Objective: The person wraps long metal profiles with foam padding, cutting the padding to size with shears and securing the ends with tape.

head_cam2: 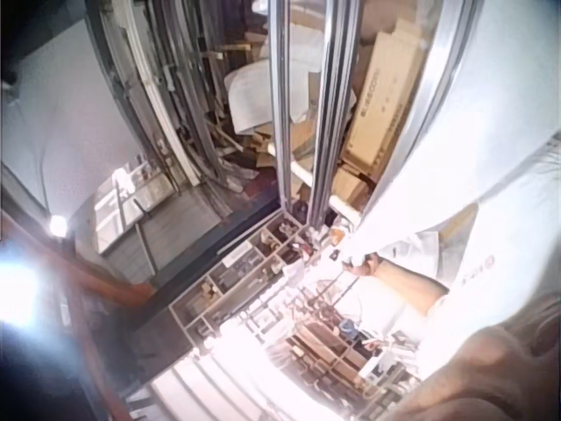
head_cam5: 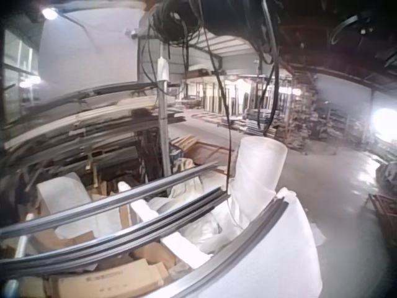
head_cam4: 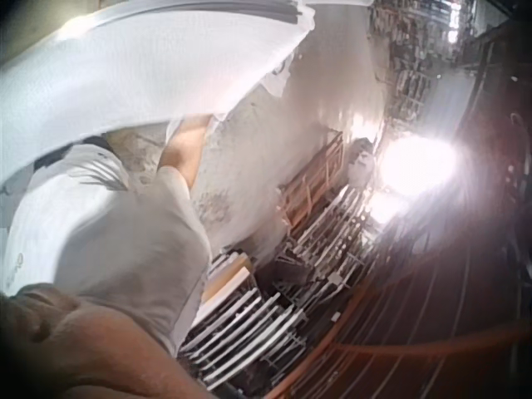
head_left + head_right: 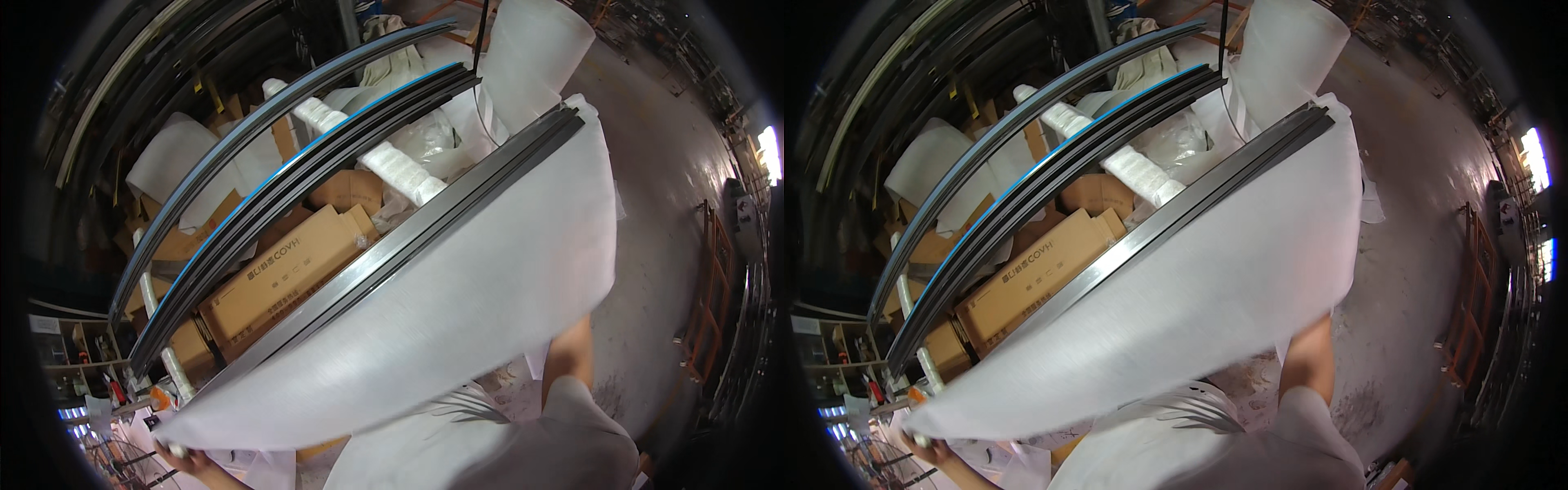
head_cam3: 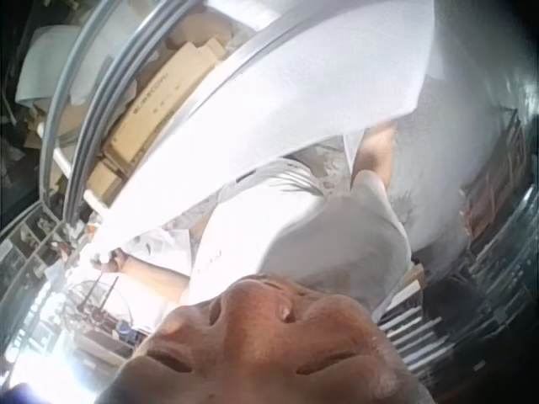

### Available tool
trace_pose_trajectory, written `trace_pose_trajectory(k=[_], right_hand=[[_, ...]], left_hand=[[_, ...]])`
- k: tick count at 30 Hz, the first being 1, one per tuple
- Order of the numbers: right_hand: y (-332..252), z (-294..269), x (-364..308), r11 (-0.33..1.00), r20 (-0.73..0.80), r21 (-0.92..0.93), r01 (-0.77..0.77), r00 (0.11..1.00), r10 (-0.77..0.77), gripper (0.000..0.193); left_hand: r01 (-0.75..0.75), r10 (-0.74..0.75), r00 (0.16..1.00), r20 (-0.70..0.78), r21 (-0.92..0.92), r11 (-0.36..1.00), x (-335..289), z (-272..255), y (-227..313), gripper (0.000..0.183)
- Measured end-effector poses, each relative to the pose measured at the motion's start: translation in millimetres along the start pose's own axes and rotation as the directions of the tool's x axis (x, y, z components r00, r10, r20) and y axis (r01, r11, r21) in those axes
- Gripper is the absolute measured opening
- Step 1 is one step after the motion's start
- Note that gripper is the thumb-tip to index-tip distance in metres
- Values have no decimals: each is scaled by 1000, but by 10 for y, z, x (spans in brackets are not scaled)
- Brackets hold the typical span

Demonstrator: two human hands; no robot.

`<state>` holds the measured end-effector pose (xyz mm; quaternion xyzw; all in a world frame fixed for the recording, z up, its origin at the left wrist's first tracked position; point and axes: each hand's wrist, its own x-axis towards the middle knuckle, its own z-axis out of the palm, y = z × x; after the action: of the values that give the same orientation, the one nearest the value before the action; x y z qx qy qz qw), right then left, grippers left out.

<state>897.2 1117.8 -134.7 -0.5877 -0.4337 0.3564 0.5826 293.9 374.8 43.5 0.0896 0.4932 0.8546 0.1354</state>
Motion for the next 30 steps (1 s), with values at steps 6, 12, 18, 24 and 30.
trace_pose_trajectory(k=[6, 12, 18, 24, 30], right_hand=[[-954, 2477, 929, 776, 427, -244, 582, 783, -452, 57], [-1107, 2871, 192, 586, 625, -387, 712, 670, -400, 57], [-757, 2129, 477, 475, 583, -538, 697, 714, -388, 52], [-406, 1824, 1967, 230, 740, -563, 794, 608, -287, 50], [-4, 2147, 3542, 101, 842, -538, 837, 527, 118, 57]], left_hand=[[385, -356, 904, -235, 86, 919, 2535, 44, -1388, 36], [-27, 36, 999, 10, 847, 531, 1705, 2690, -2715, 28], [-563, -264, 689, 675, 727, 392, 283, 3993, -3630, 29], [-641, -347, 688, 638, 758, 123, 340, 4422, -4316, 20], [-616, -457, 750, 478, 757, -218, 525, 4323, -4586, 24]])
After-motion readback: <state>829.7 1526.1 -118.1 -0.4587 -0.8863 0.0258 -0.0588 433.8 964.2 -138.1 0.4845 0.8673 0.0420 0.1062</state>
